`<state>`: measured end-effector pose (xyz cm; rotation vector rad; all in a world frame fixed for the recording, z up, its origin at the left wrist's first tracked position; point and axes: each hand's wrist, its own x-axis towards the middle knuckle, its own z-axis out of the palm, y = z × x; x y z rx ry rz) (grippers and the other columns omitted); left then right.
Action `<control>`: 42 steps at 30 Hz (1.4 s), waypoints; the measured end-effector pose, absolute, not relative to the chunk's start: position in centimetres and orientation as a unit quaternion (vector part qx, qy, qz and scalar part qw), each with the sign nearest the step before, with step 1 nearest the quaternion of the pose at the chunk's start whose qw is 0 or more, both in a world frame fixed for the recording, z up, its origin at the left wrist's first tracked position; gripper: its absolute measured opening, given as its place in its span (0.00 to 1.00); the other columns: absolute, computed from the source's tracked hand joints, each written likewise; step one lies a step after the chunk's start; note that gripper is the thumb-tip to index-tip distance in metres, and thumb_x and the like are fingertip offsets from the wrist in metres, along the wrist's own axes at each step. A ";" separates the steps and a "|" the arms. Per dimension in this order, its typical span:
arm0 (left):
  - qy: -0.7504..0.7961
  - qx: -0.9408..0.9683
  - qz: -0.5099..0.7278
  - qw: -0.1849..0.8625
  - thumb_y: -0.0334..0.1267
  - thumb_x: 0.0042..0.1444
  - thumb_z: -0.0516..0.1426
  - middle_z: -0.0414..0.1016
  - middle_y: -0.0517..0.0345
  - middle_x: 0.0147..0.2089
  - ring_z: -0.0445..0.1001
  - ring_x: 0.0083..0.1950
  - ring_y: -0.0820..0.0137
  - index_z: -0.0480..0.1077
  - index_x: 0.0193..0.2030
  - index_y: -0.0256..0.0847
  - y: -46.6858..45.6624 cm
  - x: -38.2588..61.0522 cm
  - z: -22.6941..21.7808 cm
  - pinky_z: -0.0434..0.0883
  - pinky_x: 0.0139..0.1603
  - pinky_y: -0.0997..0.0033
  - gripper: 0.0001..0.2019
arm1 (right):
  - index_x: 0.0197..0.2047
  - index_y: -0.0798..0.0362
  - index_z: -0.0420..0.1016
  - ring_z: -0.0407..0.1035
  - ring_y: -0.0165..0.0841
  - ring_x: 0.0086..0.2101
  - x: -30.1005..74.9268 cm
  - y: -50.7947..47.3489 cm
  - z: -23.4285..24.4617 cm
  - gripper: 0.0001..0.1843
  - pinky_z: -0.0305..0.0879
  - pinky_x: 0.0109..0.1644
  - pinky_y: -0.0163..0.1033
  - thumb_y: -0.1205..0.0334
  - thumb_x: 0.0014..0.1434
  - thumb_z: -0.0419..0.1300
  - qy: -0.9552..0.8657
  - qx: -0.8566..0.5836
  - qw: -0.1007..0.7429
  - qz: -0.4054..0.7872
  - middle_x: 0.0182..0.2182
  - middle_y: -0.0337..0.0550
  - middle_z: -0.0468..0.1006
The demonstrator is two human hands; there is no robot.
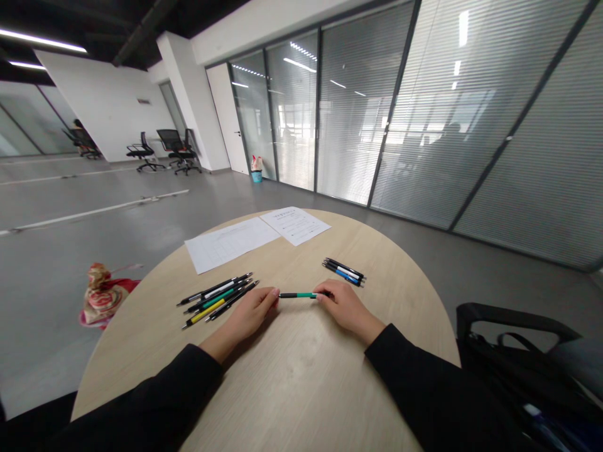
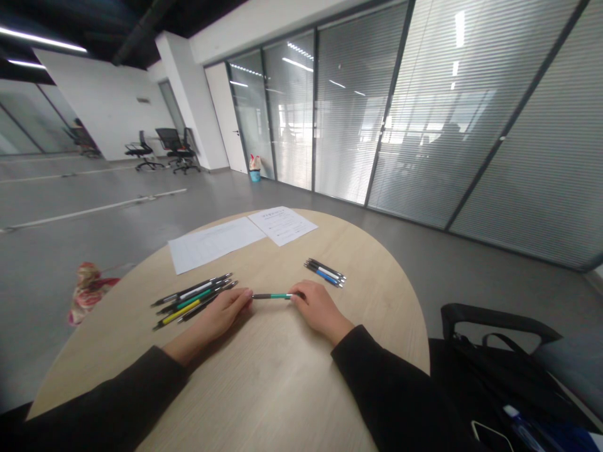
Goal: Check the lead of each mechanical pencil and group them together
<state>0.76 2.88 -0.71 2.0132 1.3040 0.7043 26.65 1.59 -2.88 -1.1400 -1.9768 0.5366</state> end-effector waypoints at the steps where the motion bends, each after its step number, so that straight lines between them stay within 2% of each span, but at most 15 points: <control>1: 0.493 0.764 0.268 0.318 0.59 0.65 0.47 0.64 0.61 0.21 0.61 0.25 0.68 0.65 0.23 0.42 2.9 0.8 -0.7 0.59 0.28 0.70 0.26 | 0.38 0.53 0.81 0.73 0.34 0.37 26.7 1.6 -2.9 0.06 0.66 0.45 0.39 0.71 0.61 0.62 -0.778 -0.448 0.388 0.210 0.35 0.43 0.81; 6: 0.482 0.768 0.268 0.325 0.55 0.65 0.49 0.65 0.62 0.23 0.63 0.26 0.68 0.67 0.28 0.42 2.8 0.6 -0.6 0.59 0.28 0.71 0.22 | 0.38 0.53 0.80 0.73 0.35 0.38 26.7 1.6 -2.8 0.07 0.66 0.45 0.39 0.71 0.61 0.61 -0.777 -0.452 0.386 0.208 0.36 0.44 0.81; 12: 0.454 0.779 0.290 0.320 0.51 0.63 0.54 0.68 0.60 0.31 0.66 0.32 0.68 0.69 0.37 0.40 2.9 0.4 -1.1 0.62 0.34 0.70 0.15 | 0.38 0.54 0.80 0.73 0.36 0.38 26.8 1.6 -2.7 0.07 0.66 0.45 0.40 0.72 0.61 0.61 -0.777 -0.460 0.380 0.201 0.37 0.45 0.81; 16: 0.458 0.774 0.300 0.320 0.51 0.62 0.56 0.69 0.61 0.32 0.66 0.33 0.67 0.69 0.40 0.40 2.9 0.4 -1.3 0.62 0.35 0.70 0.15 | 0.38 0.53 0.80 0.73 0.35 0.38 26.9 1.7 -2.9 0.07 0.66 0.44 0.40 0.71 0.61 0.61 -0.780 -0.458 0.378 0.200 0.36 0.45 0.81; 19: 0.469 0.765 0.304 0.321 0.53 0.64 0.53 0.69 0.60 0.30 0.66 0.31 0.68 0.70 0.37 0.40 2.9 0.5 -1.1 0.63 0.33 0.70 0.17 | 0.38 0.53 0.80 0.73 0.35 0.38 26.9 1.6 -2.7 0.07 0.66 0.44 0.39 0.72 0.61 0.61 -0.780 -0.456 0.377 0.201 0.36 0.45 0.81; 22: 0.486 0.754 0.293 0.331 0.56 0.66 0.47 0.68 0.59 0.26 0.65 0.29 0.67 0.70 0.31 0.40 2.9 0.7 -0.9 0.62 0.30 0.70 0.24 | 0.38 0.53 0.80 0.73 0.35 0.38 26.8 1.5 -2.5 0.08 0.66 0.44 0.39 0.72 0.61 0.61 -0.780 -0.453 0.381 0.203 0.36 0.44 0.81; 28: 0.494 0.762 0.263 0.326 0.59 0.65 0.47 0.63 0.61 0.21 0.61 0.25 0.69 0.67 0.24 0.41 2.9 0.8 -0.6 0.58 0.27 0.70 0.27 | 0.38 0.53 0.80 0.73 0.35 0.37 26.8 1.5 -2.6 0.07 0.66 0.44 0.40 0.71 0.62 0.61 -0.781 -0.453 0.374 0.211 0.35 0.44 0.81; 34: 0.486 0.764 0.270 0.328 0.55 0.64 0.50 0.65 0.61 0.24 0.62 0.27 0.68 0.68 0.28 0.40 2.9 0.7 -0.7 0.59 0.28 0.71 0.22 | 0.39 0.53 0.80 0.73 0.35 0.38 26.8 1.6 -2.9 0.07 0.66 0.45 0.40 0.71 0.62 0.61 -0.779 -0.455 0.372 0.217 0.36 0.44 0.81; 42: 0.449 0.772 0.300 0.335 0.49 0.63 0.56 0.67 0.61 0.31 0.65 0.32 0.69 0.68 0.38 0.40 3.2 0.3 -1.6 0.62 0.34 0.71 0.13 | 0.39 0.54 0.81 0.74 0.35 0.39 26.8 1.6 -2.9 0.07 0.65 0.46 0.39 0.71 0.62 0.61 -0.779 -0.465 0.359 0.218 0.37 0.45 0.82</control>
